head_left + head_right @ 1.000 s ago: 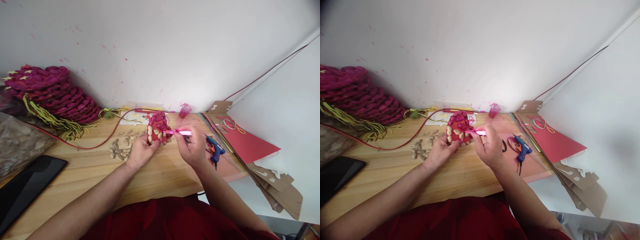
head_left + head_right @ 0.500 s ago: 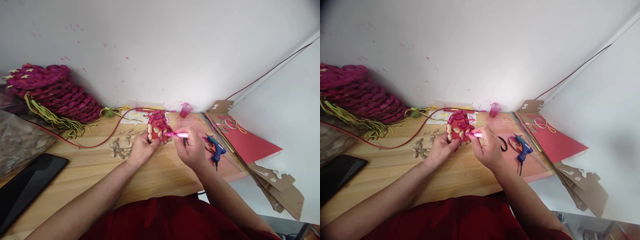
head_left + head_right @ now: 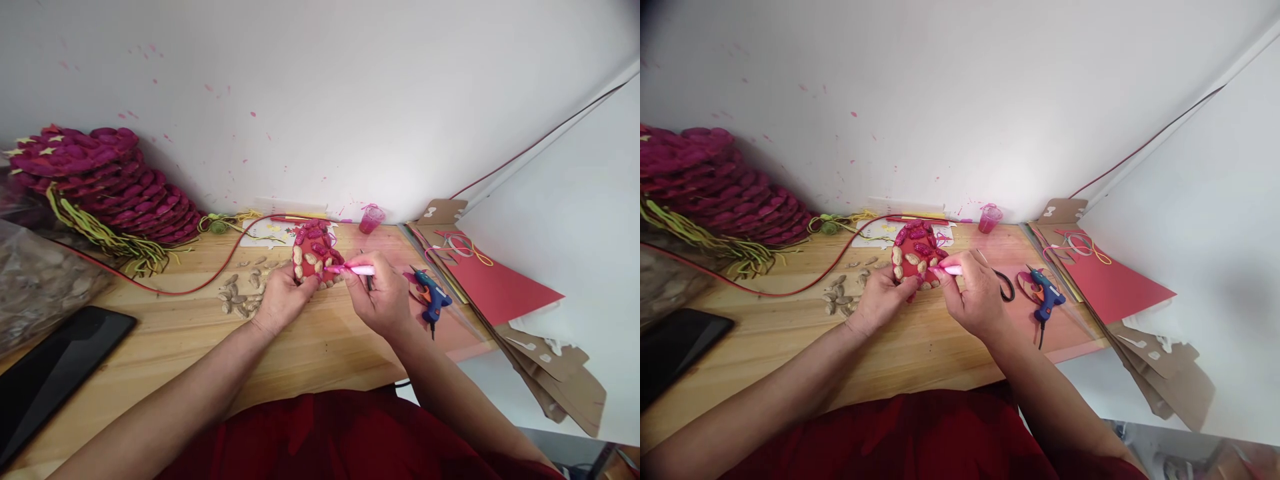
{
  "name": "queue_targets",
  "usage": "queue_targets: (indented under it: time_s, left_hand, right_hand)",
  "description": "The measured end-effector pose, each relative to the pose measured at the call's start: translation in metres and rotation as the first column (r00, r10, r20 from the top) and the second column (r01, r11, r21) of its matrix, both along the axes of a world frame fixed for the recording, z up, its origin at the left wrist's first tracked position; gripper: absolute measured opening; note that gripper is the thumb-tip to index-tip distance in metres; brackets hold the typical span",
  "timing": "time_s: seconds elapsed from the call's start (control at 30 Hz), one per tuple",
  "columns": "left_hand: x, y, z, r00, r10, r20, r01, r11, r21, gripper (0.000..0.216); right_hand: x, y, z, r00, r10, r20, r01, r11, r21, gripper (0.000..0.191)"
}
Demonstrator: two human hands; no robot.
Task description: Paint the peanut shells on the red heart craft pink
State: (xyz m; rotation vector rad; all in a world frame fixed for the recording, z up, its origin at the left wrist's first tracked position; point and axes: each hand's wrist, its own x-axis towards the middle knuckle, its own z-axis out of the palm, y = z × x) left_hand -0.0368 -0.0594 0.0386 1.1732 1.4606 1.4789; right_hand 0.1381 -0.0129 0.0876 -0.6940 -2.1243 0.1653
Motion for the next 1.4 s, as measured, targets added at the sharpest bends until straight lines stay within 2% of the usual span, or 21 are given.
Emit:
queue_targets:
  time_s: [0.27,0.4,0.57,0.73,0.93,1.1,1.27,1.4]
  left_hand:
    - [-0.001,0.0,0.001,1.0,-0.01,0.014,0.01,1.0,-0.013,0.027]
    - [-0.001,0.0,0.001,0.999,-0.011,0.032,0.012,0.999,-0.042,0.03]
    - [-0.002,0.001,0.001,0.999,-0.018,0.038,0.02,0.998,-0.059,0.031]
    - [-0.001,0.001,0.002,0.998,-0.033,0.061,0.036,0.998,-0.056,0.032]
    - [-0.002,0.002,0.002,0.997,-0.029,0.068,0.033,0.997,-0.063,0.031]
    - [-0.002,0.0,0.003,0.998,-0.031,0.054,0.034,0.997,-0.065,0.031]
    - [-0.002,0.001,0.002,0.998,-0.022,0.053,0.024,0.999,-0.039,0.029]
    - [-0.002,0.001,0.0,0.998,-0.015,0.055,0.017,0.999,-0.037,0.031]
  right_hand:
    - [-0.005,0.003,0.006,0.997,-0.016,-0.076,0.019,0.999,0.04,0.005]
    - [-0.004,0.003,0.007,0.998,-0.024,-0.063,0.023,1.0,-0.02,0.004]
    - [-0.002,0.007,0.007,0.993,-0.064,-0.101,0.064,0.998,0.0,0.004]
    - [-0.002,0.008,0.006,0.997,-0.01,-0.075,0.007,0.999,-0.04,0.004]
    - [-0.002,0.011,0.004,0.989,-0.074,-0.131,0.068,0.997,-0.047,0.004]
    - [-0.004,0.01,0.003,0.994,-0.03,-0.104,0.025,0.999,-0.043,0.004]
    - [-0.005,0.012,0.003,0.989,-0.064,-0.134,0.062,0.998,-0.022,0.004]
    - [-0.004,0.011,0.002,0.992,-0.039,-0.118,0.035,0.999,-0.032,0.004]
